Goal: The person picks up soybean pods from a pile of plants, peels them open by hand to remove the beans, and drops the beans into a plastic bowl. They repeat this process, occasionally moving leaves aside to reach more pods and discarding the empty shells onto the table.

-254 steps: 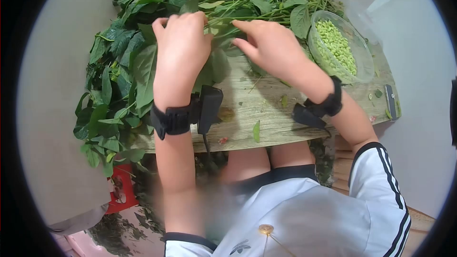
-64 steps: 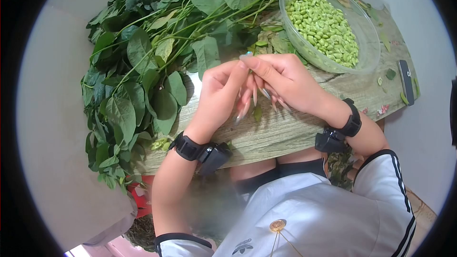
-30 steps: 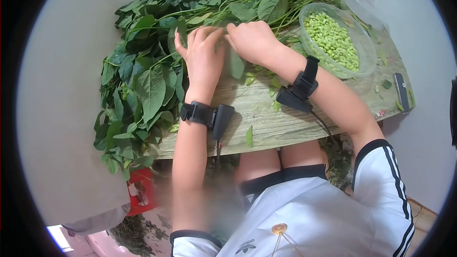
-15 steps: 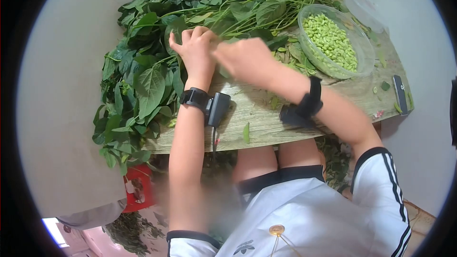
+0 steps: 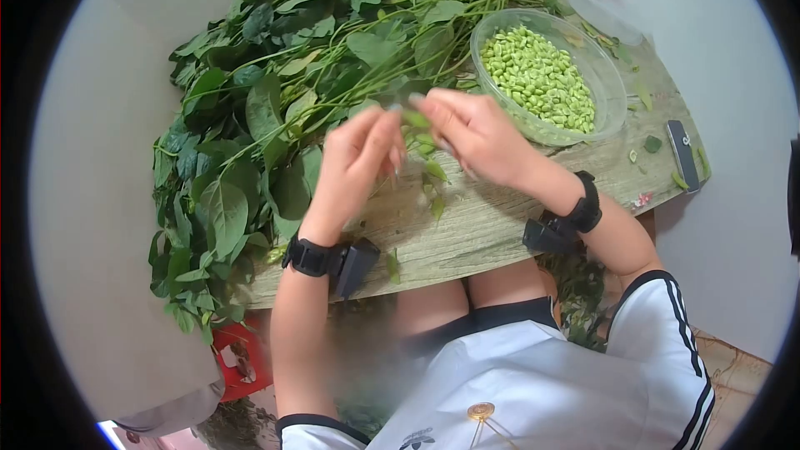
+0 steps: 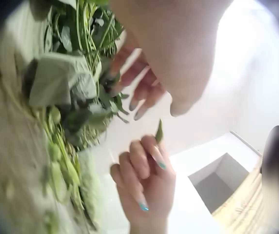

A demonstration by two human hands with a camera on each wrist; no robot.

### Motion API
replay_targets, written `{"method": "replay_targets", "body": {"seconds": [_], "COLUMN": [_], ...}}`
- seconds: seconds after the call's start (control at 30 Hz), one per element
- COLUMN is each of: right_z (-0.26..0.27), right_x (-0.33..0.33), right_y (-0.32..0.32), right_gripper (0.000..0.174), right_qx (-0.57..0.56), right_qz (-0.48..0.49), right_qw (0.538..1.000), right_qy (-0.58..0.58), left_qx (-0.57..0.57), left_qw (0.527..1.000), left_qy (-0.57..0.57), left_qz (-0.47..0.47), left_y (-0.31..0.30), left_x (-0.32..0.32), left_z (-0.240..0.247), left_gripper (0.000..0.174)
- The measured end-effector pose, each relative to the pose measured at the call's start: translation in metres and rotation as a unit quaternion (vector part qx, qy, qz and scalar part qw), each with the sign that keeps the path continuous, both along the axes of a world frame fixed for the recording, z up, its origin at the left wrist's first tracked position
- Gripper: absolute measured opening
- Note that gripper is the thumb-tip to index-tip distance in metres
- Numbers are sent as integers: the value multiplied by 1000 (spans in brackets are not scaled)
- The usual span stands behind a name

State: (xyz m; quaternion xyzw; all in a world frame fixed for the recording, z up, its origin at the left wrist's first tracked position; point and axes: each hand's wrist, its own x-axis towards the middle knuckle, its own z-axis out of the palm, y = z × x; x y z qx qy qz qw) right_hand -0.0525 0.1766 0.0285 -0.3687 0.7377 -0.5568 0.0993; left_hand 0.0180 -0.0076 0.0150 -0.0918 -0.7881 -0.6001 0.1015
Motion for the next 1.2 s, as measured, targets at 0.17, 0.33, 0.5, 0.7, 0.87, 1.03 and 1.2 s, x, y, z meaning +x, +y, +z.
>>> {"method": "replay_targets", "body": {"seconds": [0.17,0.33,0.5,0.7,0.87,1.03,1.2], "right_z": [-23,-25,-24,-31,-42,-34,-39], "right_x": [0,0,-1,-3,-5,4,10], "right_y": [6,16,15,13,8,10,-1], "right_gripper": [29,17,18,20,18,7,16], "right_qx": [5,6,8,47,6,5,-32], "right_qz": [6,-18,-4,-5,-39,-37,-64], "right_qw": [998,980,959,927,908,929,955], "right_qy": [70,197,282,371,418,369,287], "left_qx": [188,278,283,254,277,312,274], "left_qw": [968,932,934,934,928,925,951], "left_qy": [-143,-192,-199,-243,-245,-210,-140], "left_qz": [-84,-129,-95,-60,-43,-46,-30], "left_y": [23,29,31,30,37,42,41], "left_x": [2,9,9,7,8,12,13], "left_z": [-18,-5,-1,-6,-8,-13,-24], "left_gripper": [41,45,45,50,49,45,46]}}
